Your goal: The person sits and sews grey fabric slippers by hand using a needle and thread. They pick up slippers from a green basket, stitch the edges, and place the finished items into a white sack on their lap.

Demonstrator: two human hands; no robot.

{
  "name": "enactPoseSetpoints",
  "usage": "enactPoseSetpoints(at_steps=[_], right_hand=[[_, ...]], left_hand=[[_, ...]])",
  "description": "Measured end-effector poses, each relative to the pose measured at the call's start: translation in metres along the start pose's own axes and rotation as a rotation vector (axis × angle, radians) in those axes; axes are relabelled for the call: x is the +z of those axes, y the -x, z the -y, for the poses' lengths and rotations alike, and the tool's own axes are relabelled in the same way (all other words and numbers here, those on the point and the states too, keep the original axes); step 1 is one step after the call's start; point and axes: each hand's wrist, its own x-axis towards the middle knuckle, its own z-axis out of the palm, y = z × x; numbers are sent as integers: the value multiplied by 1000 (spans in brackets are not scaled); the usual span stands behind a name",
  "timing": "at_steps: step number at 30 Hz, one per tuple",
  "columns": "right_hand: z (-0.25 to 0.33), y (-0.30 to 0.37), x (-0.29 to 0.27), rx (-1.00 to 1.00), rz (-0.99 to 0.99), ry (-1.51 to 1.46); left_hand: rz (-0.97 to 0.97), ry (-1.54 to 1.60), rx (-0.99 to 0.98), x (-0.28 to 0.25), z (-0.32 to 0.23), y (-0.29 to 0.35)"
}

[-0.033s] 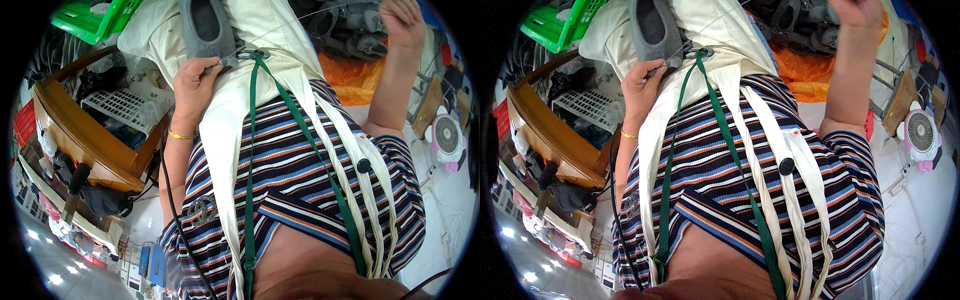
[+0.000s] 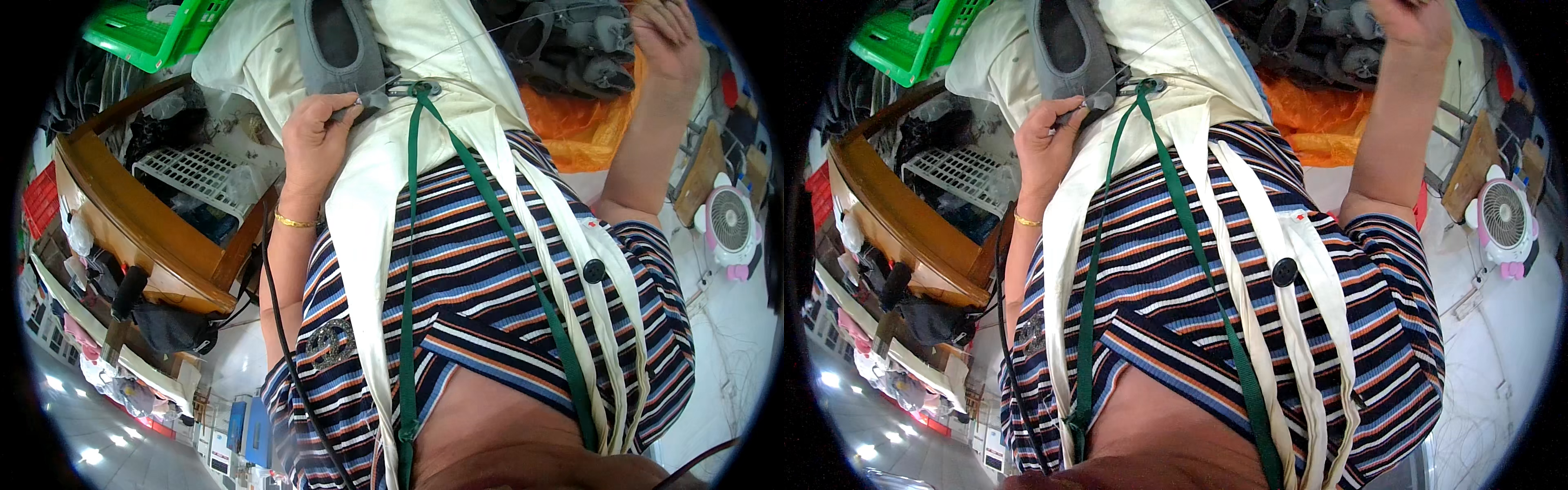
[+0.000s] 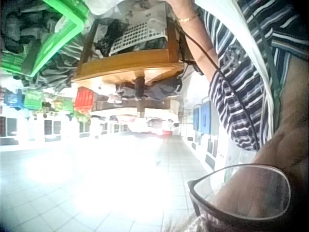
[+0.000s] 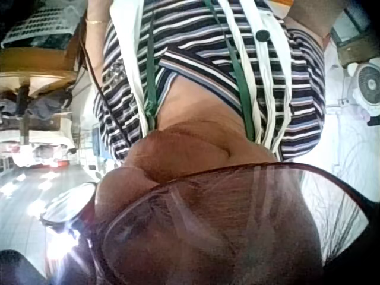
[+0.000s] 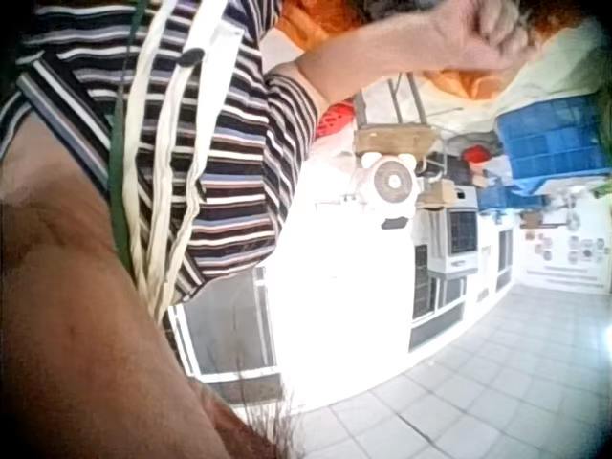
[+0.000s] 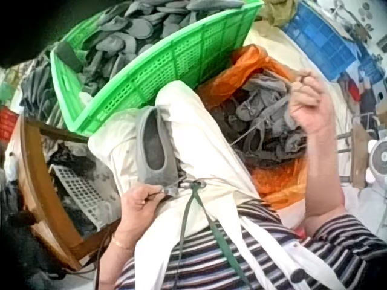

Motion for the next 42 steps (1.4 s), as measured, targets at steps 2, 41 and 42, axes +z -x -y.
enactPoseSetpoints(at_steps=[2, 41, 42], right_hand=[[48, 17, -20, -30, -57, -35], [-245, -6, 9, 241, 511, 1796], [-245, -8, 10, 234, 533, 1814]], left_hand=[[-25, 22, -25, 2, 3, 1], [-210, -94, 293, 15, 20, 6], [-211, -102, 294, 15, 20, 6]])
